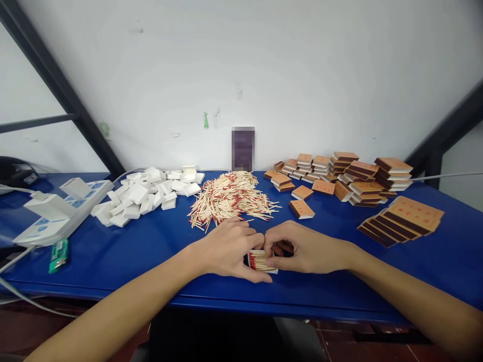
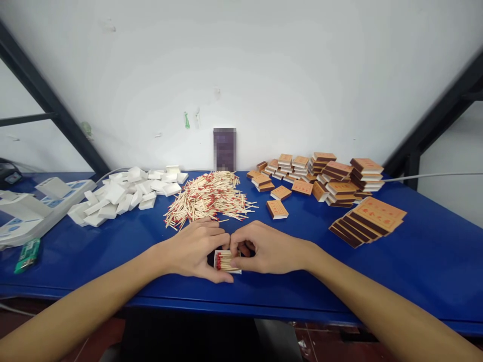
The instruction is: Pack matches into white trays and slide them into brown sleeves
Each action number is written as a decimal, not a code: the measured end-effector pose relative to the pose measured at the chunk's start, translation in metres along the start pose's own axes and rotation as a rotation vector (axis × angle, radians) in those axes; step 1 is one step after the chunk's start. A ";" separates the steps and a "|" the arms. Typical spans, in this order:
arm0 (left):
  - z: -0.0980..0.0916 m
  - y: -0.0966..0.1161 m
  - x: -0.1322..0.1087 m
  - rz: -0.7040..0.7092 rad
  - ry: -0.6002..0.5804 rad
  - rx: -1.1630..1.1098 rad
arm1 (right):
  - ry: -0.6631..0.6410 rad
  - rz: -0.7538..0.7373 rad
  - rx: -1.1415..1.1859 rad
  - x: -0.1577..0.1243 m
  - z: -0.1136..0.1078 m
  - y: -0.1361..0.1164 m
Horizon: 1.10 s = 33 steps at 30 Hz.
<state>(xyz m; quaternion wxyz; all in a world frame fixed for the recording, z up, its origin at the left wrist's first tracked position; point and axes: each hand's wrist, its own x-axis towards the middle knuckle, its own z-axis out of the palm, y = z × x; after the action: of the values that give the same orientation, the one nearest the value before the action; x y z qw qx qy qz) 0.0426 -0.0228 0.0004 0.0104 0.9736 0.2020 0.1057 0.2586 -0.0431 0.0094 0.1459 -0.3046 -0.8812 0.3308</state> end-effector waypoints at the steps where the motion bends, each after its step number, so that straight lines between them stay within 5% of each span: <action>1: 0.000 0.000 0.000 -0.003 0.002 0.006 | 0.014 -0.008 -0.018 0.001 0.001 0.000; 13: 0.001 0.000 -0.001 -0.063 0.092 0.036 | 0.136 -0.090 -0.145 0.001 0.004 -0.003; 18: -0.019 -0.024 -0.010 0.044 0.191 0.000 | 0.122 -0.107 -0.240 -0.001 0.005 -0.006; 24: -0.032 -0.060 -0.019 -0.023 0.287 -0.042 | 0.112 -0.094 -0.258 -0.001 0.007 -0.007; 29: -0.025 -0.062 -0.020 0.056 0.334 -0.149 | 0.096 -0.106 -0.245 -0.003 0.006 -0.005; 33: -0.020 -0.062 -0.020 0.001 0.400 -0.016 | 0.249 -0.059 -0.203 -0.001 -0.001 0.009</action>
<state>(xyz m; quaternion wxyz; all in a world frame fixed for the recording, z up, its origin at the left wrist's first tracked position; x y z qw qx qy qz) -0.0040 0.0259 0.0122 -0.0224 0.9331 0.1988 0.2986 0.2636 -0.0378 0.0035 0.2321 -0.3303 -0.8938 0.1953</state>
